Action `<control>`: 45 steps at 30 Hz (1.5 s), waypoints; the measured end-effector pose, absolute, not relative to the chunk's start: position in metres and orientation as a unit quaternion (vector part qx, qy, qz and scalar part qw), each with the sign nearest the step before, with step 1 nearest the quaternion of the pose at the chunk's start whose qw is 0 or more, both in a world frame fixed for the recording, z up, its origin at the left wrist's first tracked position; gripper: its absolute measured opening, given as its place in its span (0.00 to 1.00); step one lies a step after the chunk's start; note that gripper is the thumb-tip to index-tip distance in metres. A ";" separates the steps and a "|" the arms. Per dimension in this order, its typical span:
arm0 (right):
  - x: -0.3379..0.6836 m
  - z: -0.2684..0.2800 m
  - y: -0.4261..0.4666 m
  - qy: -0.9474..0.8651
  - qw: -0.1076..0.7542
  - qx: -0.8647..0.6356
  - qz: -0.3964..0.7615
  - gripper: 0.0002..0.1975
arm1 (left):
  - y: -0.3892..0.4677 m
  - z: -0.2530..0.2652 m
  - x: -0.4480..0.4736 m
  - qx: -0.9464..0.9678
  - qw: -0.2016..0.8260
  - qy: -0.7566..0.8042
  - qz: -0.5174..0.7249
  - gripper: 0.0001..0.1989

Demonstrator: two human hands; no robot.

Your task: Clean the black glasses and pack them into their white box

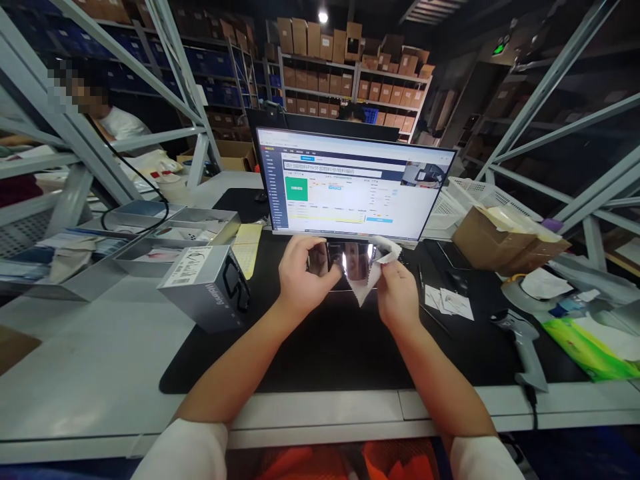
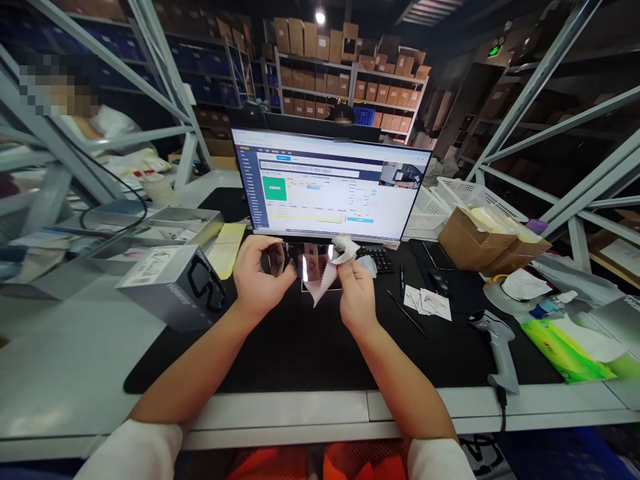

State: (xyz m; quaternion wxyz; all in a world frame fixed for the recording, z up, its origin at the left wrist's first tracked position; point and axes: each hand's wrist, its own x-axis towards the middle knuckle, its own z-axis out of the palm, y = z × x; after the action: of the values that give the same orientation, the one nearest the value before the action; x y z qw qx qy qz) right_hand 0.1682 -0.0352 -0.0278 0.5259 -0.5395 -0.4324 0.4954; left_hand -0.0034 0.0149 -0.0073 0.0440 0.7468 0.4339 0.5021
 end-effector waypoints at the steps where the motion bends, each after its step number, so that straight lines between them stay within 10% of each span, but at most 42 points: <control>1: 0.162 -0.028 -0.036 -0.394 0.557 -0.526 0.508 0.29 | 0.016 -0.009 -0.003 0.744 0.048 0.435 0.504 0.15; 28: 0.148 -0.022 -0.030 -0.127 0.739 -0.379 0.543 0.21 | 0.003 -0.039 0.020 0.741 0.158 0.431 0.491 0.10; 45: 0.144 -0.018 -0.033 -0.128 0.706 -0.355 0.599 0.19 | 0.008 -0.038 0.015 0.752 0.147 0.397 0.505 0.10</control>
State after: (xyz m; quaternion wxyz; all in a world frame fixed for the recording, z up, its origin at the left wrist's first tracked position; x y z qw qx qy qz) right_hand 0.1444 -0.0331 -0.0182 0.7061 -0.3551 -0.1280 0.5991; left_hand 0.0151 0.0080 -0.0376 0.1467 0.7524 0.3970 0.5048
